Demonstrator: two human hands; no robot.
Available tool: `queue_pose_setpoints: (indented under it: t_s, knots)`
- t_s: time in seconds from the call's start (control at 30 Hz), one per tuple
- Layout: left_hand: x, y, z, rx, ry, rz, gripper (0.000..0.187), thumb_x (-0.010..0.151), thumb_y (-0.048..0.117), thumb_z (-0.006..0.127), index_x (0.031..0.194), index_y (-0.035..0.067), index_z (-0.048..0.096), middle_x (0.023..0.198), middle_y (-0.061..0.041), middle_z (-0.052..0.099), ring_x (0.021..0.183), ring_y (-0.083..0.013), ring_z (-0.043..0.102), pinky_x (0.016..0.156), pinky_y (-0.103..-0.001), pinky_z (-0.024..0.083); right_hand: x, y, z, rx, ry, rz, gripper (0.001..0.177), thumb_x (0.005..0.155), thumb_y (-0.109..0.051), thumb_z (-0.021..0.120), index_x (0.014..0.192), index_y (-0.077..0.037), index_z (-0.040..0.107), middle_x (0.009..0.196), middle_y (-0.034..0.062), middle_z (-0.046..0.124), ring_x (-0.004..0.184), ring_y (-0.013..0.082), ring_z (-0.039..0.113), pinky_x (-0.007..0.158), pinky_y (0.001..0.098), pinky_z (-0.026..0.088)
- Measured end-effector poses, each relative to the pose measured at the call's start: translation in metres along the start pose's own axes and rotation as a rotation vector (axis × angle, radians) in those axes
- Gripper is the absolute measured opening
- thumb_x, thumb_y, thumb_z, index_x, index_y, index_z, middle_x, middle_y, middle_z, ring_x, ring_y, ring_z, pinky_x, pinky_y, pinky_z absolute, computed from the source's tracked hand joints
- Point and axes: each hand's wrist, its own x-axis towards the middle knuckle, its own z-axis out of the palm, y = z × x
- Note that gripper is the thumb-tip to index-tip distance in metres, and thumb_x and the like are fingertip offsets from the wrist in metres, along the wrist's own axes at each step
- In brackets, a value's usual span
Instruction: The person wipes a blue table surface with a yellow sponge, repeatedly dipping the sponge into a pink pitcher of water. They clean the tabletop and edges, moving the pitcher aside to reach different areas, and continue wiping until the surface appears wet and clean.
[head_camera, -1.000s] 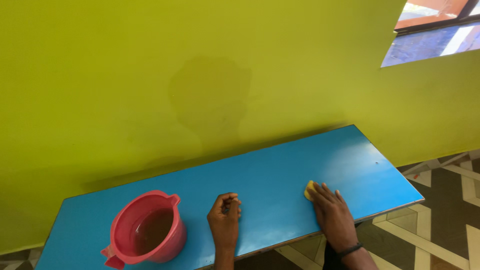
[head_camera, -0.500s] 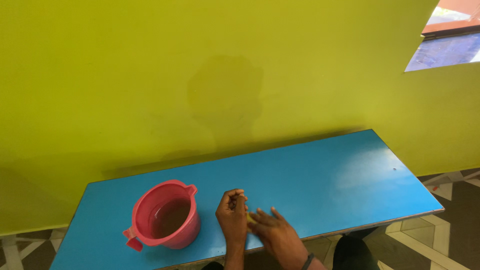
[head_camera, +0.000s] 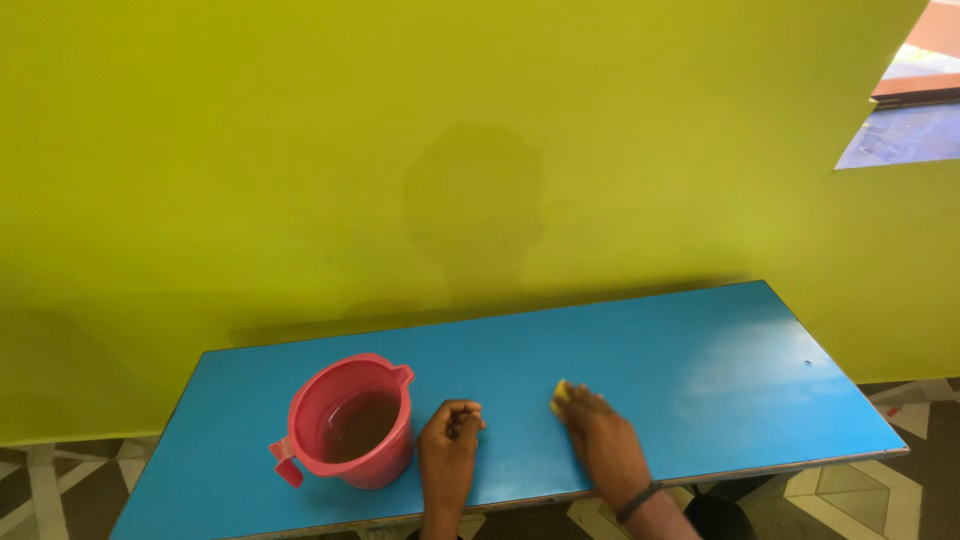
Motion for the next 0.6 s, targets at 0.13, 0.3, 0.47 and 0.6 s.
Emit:
queue_pose_setpoints:
  t_s: [0.13, 0.3, 0.47, 0.6]
  knots:
    - [-0.007, -0.015, -0.005, -0.109, 0.037, 0.123, 0.009, 0.089, 0.006, 0.069, 0.096, 0.003, 0.075, 0.076, -0.002, 0.069, 0.063, -0.0048, 0.054, 0.056, -0.021, 0.044, -0.048, -0.041, 0.049, -0.069, -0.107, -0.349, 0.040, 0.093, -0.010, 0.056, 0.133, -0.008, 0.065, 0.148, 0.0148, 0.056, 0.137, 0.0342, 0.050, 0.112, 0.0457, 0.041]
    - [-0.002, -0.021, -0.010, -0.194, 0.050, 0.082, 0.010, 0.089, 0.005, 0.068, 0.097, 0.003, 0.074, 0.076, -0.002, 0.067, 0.064, -0.0058, 0.055, 0.055, -0.022, 0.043, -0.027, -0.042, 0.047, 0.044, -0.186, -0.341, 0.037, 0.096, -0.011, 0.056, 0.131, -0.013, 0.067, 0.146, 0.0101, 0.059, 0.138, 0.0301, 0.050, 0.113, 0.0428, 0.042]
    - [-0.010, -0.008, -0.006, -0.080, 0.030, 0.128, 0.008, 0.088, 0.004, 0.068, 0.094, 0.003, 0.075, 0.074, -0.001, 0.070, 0.064, -0.0052, 0.059, 0.058, -0.020, 0.048, 0.054, -0.001, 0.028, 0.053, -0.034, -0.240, 0.031, 0.096, -0.011, 0.058, 0.124, -0.011, 0.071, 0.137, 0.0113, 0.066, 0.133, 0.0322, 0.057, 0.109, 0.0421, 0.046]
    - [-0.013, 0.005, -0.005, -0.076, 0.023, 0.111, 0.007, 0.087, 0.003, 0.069, 0.091, 0.001, 0.074, 0.071, 0.000, 0.068, 0.060, -0.0058, 0.055, 0.054, -0.022, 0.045, 0.118, 0.047, 0.019, -0.064, 0.180, -0.054, 0.027, 0.100, -0.024, 0.061, 0.118, -0.008, 0.073, 0.127, 0.0153, 0.070, 0.125, 0.0387, 0.062, 0.099, 0.0468, 0.054]
